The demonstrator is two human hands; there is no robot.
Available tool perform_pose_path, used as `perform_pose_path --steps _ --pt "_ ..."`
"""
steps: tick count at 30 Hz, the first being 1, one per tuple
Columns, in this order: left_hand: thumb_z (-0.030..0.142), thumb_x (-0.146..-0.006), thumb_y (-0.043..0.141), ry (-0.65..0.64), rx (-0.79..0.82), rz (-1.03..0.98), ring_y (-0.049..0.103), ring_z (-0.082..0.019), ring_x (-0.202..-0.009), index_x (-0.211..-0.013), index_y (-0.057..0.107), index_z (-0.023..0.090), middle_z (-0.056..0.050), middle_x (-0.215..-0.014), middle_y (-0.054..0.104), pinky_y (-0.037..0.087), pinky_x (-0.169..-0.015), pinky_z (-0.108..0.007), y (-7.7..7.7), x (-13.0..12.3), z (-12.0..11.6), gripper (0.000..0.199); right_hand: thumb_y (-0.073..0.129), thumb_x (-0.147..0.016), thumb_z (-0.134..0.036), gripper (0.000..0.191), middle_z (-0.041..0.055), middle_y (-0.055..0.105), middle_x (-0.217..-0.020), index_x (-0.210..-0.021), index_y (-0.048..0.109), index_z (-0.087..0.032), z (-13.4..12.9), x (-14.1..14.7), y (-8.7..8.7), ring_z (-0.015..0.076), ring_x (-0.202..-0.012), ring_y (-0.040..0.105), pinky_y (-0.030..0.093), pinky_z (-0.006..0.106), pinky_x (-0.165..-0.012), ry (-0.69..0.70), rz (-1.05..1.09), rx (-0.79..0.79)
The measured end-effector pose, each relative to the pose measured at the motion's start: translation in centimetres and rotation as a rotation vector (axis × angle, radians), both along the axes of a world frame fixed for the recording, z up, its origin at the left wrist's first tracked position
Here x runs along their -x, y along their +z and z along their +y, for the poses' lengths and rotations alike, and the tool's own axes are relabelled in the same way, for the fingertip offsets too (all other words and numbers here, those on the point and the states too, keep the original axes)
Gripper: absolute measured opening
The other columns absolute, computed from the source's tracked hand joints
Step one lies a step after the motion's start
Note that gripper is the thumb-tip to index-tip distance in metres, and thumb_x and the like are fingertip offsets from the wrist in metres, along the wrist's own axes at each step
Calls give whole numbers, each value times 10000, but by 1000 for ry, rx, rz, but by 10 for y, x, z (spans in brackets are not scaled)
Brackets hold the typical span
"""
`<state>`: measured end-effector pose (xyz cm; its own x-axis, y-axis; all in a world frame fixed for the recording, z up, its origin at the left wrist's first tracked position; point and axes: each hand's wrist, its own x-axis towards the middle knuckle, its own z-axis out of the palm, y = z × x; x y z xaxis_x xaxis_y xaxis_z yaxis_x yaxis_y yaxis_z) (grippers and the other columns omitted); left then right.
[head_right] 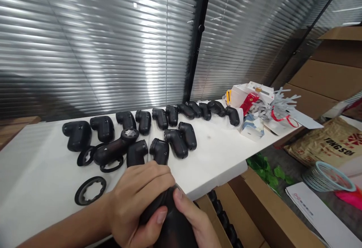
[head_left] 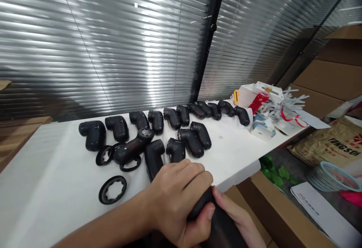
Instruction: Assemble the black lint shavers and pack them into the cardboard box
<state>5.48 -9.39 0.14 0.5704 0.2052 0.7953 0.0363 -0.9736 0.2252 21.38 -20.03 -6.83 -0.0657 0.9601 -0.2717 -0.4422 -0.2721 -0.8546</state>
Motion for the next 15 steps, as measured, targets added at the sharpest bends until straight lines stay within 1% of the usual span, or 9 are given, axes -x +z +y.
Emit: perform_pose_path --steps 2,4,5,7,9,11,12,14,15 --pt "184 -766 485 27 48 2 576 -220 -643 -933 632 96 -107 -755 619 469 -518 -326 -1 -1 -1 239 876 -634 -286 547 46 727 -1170 -1137 659 -287 0 -6 -2 330 -1198 602 532 481 -988 -19 12 -3" --pt "195 -767 493 50 78 -13 567 -211 -638 -943 626 106 -100 -760 616 461 -513 -314 -4 -3 -1 238 823 -722 -340 448 61 682 -1259 -1128 658 -249 0 -11 -2 315 -1260 555 512 499 -1010 -30 29 -6" --pt "201 -767 496 59 86 -21 560 -204 -634 -953 622 111 -96 -765 615 454 -511 -307 -5 -3 -1 242 769 -786 -372 400 75 660 -1284 -1137 650 -220 1 -12 -2 302 -1252 559 508 509 -1007 -26 40 -5" --pt "205 -766 499 79 91 -40 554 -195 -633 -973 616 120 -87 -770 613 452 -518 -298 -9 -4 -1 251 654 -890 -411 377 102 634 -1285 -1184 621 -176 2 -12 -1 275 -1179 600 524 517 -963 3 64 2" --pt "199 -768 501 101 102 -48 560 -193 -648 -984 614 127 -84 -778 612 461 -535 -292 -12 -5 -1 253 598 -927 -435 398 107 628 -1262 -1222 597 -169 5 -6 -2 254 -1101 630 548 491 -910 49 89 10" --pt "195 -770 495 87 95 -64 566 -192 -658 -980 616 130 -82 -781 612 467 -544 -290 -11 -6 1 251 573 -936 -467 410 99 649 -1202 -1219 596 -170 9 2 -3 229 -1015 654 569 451 -853 101 109 16" --pt "196 -777 494 75 99 -49 572 -194 -669 -976 618 130 -83 -791 616 476 -558 -294 -9 -7 2 243 556 -940 -488 413 88 672 -1137 -1192 607 -165 11 5 -5 210 -947 669 576 427 -817 128 118 18" --pt "209 -801 505 52 149 42 587 -199 -708 -974 619 133 -82 -838 634 499 -606 -311 -5 -8 3 221 514 -948 -536 435 49 704 -914 -1078 648 -143 13 10 -8 165 -757 674 581 380 -730 182 129 24" --pt "233 -815 527 49 194 106 593 -203 -733 -978 620 138 -79 -870 642 507 -632 -321 -2 -8 3 210 516 -941 -555 446 24 694 -800 -1016 664 -141 13 10 -9 154 -679 663 579 367 -700 199 131 25"
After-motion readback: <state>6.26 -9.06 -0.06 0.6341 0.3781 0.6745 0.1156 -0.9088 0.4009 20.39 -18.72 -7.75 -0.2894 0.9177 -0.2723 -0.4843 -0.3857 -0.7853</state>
